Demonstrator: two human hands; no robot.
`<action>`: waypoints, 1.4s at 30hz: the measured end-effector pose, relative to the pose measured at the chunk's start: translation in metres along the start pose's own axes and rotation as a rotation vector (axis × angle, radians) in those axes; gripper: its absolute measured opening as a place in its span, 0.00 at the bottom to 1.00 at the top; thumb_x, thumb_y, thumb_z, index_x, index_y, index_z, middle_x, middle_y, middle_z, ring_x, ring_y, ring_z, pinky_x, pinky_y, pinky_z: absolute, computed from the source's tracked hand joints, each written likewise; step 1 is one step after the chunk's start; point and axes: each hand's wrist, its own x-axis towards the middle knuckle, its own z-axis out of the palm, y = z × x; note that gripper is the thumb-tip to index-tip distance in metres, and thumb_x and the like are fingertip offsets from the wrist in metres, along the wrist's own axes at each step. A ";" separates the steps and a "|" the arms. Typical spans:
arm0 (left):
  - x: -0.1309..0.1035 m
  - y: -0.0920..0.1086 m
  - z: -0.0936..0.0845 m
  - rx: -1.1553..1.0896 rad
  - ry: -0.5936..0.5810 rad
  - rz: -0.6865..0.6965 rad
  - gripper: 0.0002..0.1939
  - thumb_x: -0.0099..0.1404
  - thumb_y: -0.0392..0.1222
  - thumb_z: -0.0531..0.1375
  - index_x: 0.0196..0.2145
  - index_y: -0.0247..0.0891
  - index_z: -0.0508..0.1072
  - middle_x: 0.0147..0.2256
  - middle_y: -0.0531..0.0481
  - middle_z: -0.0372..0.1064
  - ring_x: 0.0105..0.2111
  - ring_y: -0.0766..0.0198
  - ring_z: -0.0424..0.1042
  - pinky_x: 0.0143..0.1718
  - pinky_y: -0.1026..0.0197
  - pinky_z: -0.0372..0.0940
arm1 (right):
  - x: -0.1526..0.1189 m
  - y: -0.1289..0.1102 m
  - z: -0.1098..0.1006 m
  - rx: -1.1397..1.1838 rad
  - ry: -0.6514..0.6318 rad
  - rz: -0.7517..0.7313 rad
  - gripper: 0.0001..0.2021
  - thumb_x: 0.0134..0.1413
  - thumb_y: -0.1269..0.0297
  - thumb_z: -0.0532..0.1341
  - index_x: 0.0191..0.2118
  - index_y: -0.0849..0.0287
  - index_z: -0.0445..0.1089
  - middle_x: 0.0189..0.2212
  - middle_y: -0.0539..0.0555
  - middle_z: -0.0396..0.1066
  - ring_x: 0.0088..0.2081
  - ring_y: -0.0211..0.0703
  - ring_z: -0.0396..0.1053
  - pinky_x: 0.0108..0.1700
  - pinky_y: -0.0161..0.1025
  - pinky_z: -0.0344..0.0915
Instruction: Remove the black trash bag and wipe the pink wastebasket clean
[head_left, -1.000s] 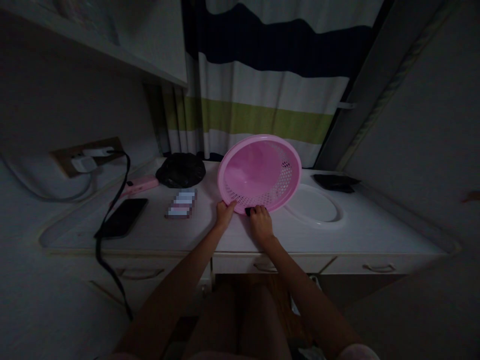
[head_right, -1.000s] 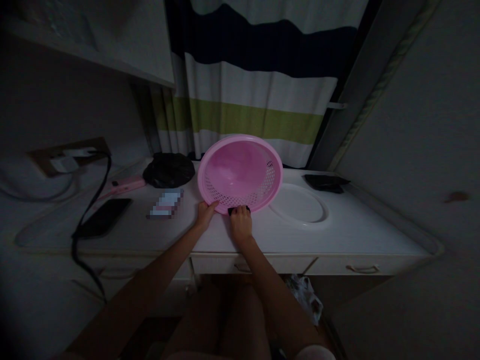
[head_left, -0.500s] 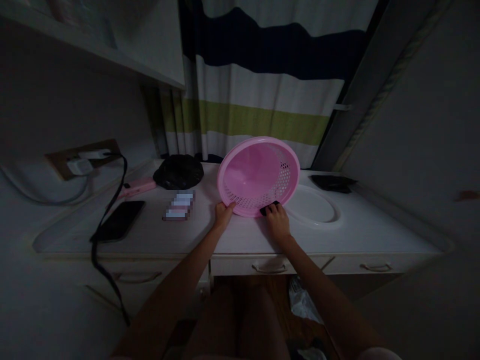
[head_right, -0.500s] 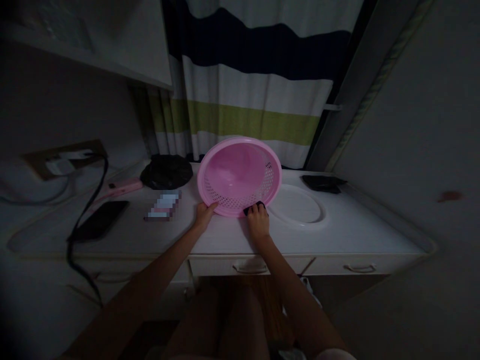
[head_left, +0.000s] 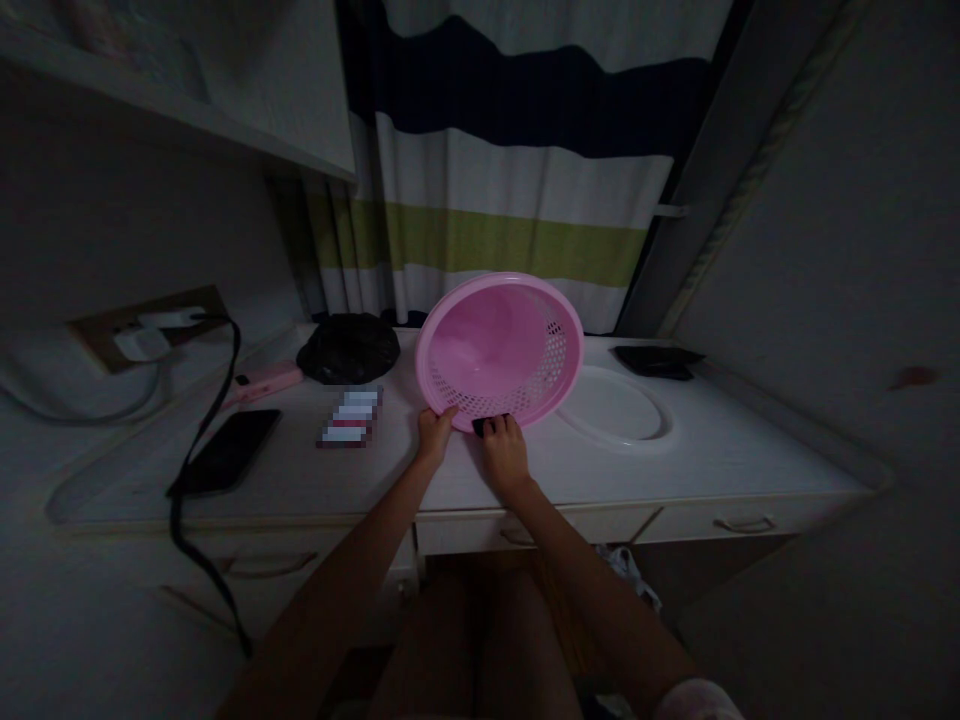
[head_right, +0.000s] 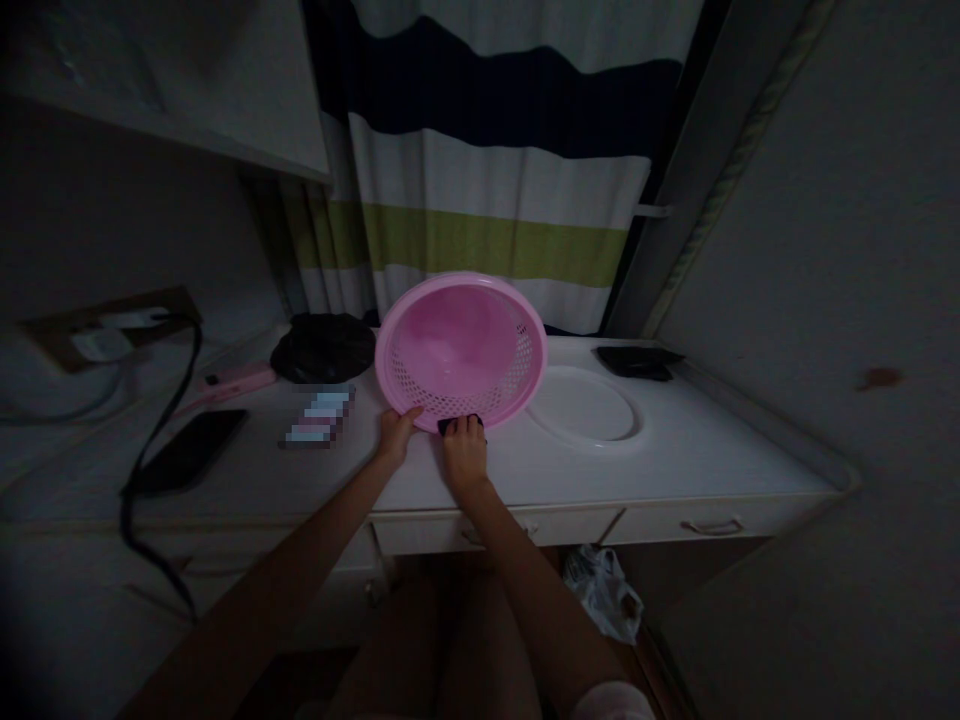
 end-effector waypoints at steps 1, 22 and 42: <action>0.000 0.000 0.000 -0.023 -0.008 -0.013 0.14 0.42 0.38 0.62 0.30 0.28 0.75 0.29 0.44 0.73 0.32 0.57 0.71 0.32 0.59 0.66 | -0.001 0.005 0.000 -0.008 0.001 -0.004 0.13 0.53 0.75 0.51 0.42 0.69 0.68 0.40 0.65 0.66 0.44 0.50 0.58 0.45 0.45 0.57; -0.002 0.000 0.002 -0.084 -0.038 -0.017 0.15 0.40 0.38 0.63 0.29 0.27 0.75 0.27 0.44 0.73 0.32 0.54 0.71 0.31 0.58 0.67 | -0.002 0.008 0.004 0.004 0.016 -0.018 0.13 0.53 0.75 0.50 0.43 0.69 0.67 0.41 0.65 0.66 0.44 0.50 0.58 0.45 0.46 0.57; -0.007 0.002 0.002 -0.064 -0.087 -0.003 0.14 0.41 0.39 0.63 0.28 0.29 0.75 0.25 0.46 0.73 0.32 0.55 0.72 0.31 0.58 0.67 | -0.006 0.054 0.012 0.175 0.079 -0.024 0.13 0.52 0.75 0.52 0.41 0.61 0.71 0.38 0.55 0.70 0.42 0.46 0.59 0.46 0.39 0.55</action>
